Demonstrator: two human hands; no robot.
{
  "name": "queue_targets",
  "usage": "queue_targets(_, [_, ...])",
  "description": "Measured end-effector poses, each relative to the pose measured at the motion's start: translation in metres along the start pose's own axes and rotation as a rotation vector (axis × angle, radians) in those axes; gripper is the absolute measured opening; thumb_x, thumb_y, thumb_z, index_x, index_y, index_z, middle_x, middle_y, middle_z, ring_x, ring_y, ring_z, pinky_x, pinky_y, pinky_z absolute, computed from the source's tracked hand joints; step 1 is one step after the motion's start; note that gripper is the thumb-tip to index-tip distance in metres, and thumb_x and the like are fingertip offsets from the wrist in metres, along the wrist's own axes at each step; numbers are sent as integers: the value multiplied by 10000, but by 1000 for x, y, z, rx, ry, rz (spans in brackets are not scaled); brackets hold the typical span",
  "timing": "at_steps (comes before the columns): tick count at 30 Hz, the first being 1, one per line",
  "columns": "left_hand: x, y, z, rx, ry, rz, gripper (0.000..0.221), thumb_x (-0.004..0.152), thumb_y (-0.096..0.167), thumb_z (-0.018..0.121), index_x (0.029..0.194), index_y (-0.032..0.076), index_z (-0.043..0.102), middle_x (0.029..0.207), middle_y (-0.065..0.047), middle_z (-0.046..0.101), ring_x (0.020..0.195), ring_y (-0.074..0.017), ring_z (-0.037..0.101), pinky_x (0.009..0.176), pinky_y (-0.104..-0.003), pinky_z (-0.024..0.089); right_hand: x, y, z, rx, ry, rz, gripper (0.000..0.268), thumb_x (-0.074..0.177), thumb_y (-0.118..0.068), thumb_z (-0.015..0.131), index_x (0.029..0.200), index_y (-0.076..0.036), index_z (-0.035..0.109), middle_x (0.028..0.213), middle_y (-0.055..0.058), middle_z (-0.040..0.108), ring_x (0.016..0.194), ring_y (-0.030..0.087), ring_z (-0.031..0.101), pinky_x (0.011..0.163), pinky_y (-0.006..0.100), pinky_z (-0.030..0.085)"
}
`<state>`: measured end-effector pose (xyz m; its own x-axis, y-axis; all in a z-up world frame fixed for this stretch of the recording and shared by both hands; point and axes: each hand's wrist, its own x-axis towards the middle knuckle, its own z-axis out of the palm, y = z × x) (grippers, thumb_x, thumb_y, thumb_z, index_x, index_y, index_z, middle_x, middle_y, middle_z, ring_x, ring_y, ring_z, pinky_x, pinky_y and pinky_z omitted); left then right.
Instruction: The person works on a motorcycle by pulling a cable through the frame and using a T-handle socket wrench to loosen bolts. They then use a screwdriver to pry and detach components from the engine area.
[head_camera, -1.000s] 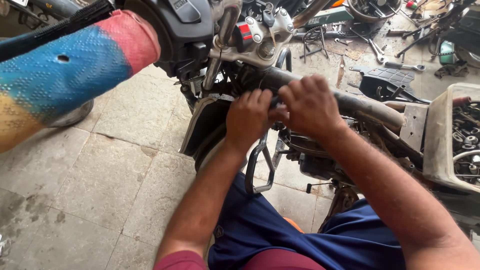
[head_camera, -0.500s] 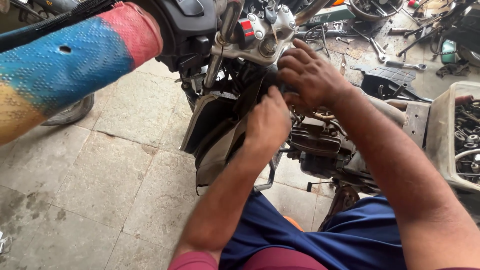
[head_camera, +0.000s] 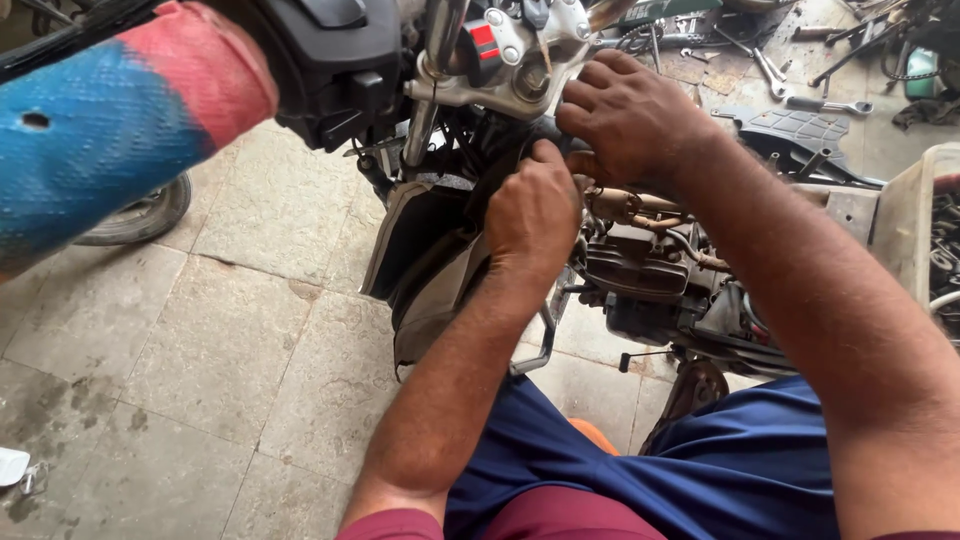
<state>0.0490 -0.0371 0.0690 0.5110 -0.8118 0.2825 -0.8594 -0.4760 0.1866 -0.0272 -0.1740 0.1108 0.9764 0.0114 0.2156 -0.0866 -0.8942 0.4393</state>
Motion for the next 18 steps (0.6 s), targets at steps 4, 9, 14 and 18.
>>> queue_targets(4, [5,-8,11,-20,84,36,145,1029,128,515,946,46,601,778,-130,738,678,-249,771,516,-340,622,5,-2,-4,-48,-194,28,451,1006,-545,560,1119,-122,672,1140,55,682,1177,219,591,1191,411,352])
queue_targets(9, [7,-14,13,-82,73,66,206,1034,161,495,915,37,607,752,-140,736,683,-268,770,522,-367,618,3,-6,2,-42,-60,56,501,982,-592,558,1073,-116,687,1119,53,685,1171,218,595,1174,415,349])
queue_targets(14, [9,-21,13,-96,76,107,219,1044,168,491,910,40,608,752,-143,736,685,-267,770,526,-372,616,0,-6,10,-46,-31,76,471,982,-575,601,1063,-121,695,1089,53,684,1155,221,607,1182,424,353])
queue_targets(18, [12,-28,24,-107,49,134,219,1059,163,470,956,27,608,757,-144,733,679,-252,772,495,-333,623,-1,-8,20,-52,8,104,528,951,-628,609,1053,-118,700,1059,70,684,1119,239,619,1161,443,362])
